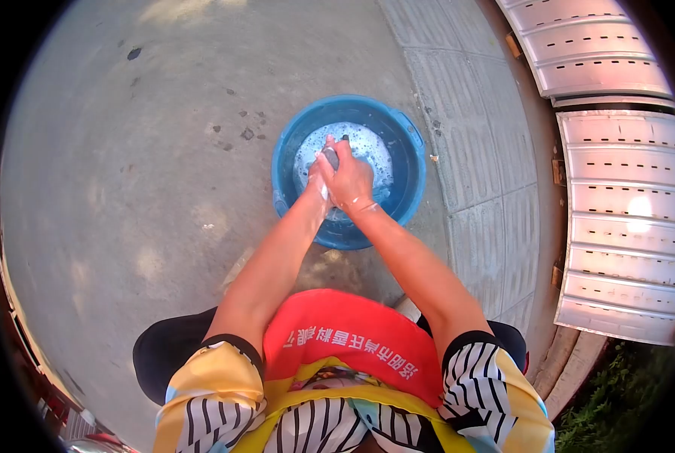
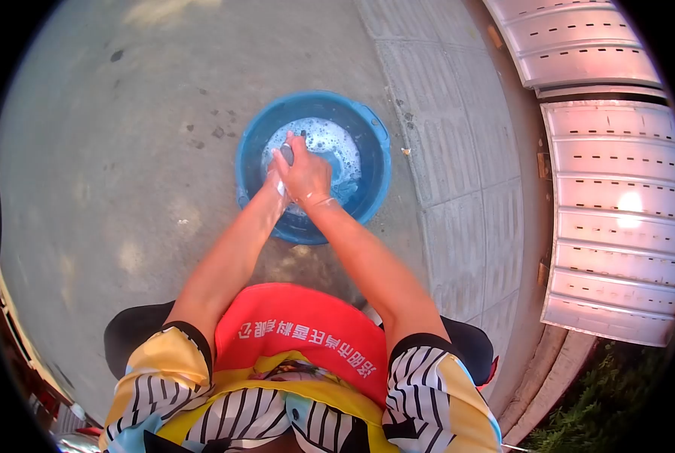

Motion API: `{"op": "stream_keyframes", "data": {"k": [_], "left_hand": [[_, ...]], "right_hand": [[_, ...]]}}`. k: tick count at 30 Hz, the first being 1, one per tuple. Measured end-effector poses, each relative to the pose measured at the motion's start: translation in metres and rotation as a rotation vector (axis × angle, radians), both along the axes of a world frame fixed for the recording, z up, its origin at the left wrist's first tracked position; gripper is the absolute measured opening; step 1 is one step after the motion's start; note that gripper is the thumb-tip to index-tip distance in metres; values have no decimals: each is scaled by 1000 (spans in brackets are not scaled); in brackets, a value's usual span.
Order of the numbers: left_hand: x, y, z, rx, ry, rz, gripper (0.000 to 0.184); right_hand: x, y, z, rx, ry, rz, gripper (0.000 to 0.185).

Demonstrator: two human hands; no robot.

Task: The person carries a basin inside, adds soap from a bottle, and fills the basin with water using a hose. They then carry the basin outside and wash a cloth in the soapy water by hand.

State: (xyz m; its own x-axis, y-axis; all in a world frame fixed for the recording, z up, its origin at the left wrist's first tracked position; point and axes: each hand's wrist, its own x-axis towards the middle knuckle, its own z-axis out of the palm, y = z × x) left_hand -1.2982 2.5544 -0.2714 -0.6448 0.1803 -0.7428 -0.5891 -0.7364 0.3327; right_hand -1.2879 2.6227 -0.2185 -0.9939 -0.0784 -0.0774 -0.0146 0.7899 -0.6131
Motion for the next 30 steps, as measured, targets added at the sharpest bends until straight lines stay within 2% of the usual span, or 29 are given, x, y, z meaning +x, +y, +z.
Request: {"op": "stream_keyframes", "data": {"k": [1, 2, 5, 6, 8, 9, 10, 11, 13, 14, 17, 19, 20, 21, 23, 24, 27, 28, 29, 30], "left_hand": [[7, 11, 31, 22, -7, 11, 39], [12, 26, 81, -483, -72, -195, 43], [7, 3, -42, 109, 123, -31, 54], [8, -15, -6, 302, -68, -43, 56], [16, 0, 8, 68, 66, -52, 55], [13, 10, 17, -58, 145, -60, 55], [13, 16, 28, -159, 99, -128, 49], [12, 21, 39, -254, 51, -199, 44], [9, 11, 9, 22, 50, -7, 37], [9, 5, 6, 4, 35, -18, 33], [0, 1, 43, 61, 89, -151, 30], [-6, -8, 26, 89, 190, -28, 24], [-7, -14, 13, 77, 241, -44, 21], [-7, -18, 12, 67, 292, -64, 19], [-3, -9, 14, 94, 202, -49, 17], [-4, -6, 18, 106, 162, -37, 16], [-5, 0, 0, -17, 109, -24, 15], [-5, 2, -6, -67, 111, -35, 22], [-1, 0, -18, 36, 121, -51, 26], [1, -7, -31, 139, 137, -64, 29]], "right_hand": [[-26, 12, -11, 63, -46, -90, 36], [-39, 20, -17, 123, -94, -182, 40], [-13, 0, 14, 177, -157, -26, 35], [15, -9, 4, 77, 194, 79, 57], [-5, 3, -9, 159, -29, -37, 34], [-25, 11, -15, 191, -130, -99, 32], [-37, 24, -12, 154, -126, -203, 31], [-27, 22, -16, 153, -140, -181, 32], [-8, 10, 10, 177, -161, -99, 32], [-7, 7, 7, 165, -236, -80, 35], [-39, 51, -30, 111, -182, -245, 42], [-50, 87, -8, -1033, -964, -323, 53], [-48, 96, 4, -1041, -1105, -204, 45], [-47, 97, 2, -956, -1055, -150, 46], [-46, 96, -8, -794, -944, -40, 51], [-50, 94, -13, -912, -889, -151, 54], [-44, 77, -56, -548, -428, -178, 52], [-26, 56, -39, -267, -160, -100, 50], [-9, 31, -14, -94, -35, -22, 41], [-3, 18, -6, -58, -11, -7, 36]]}}
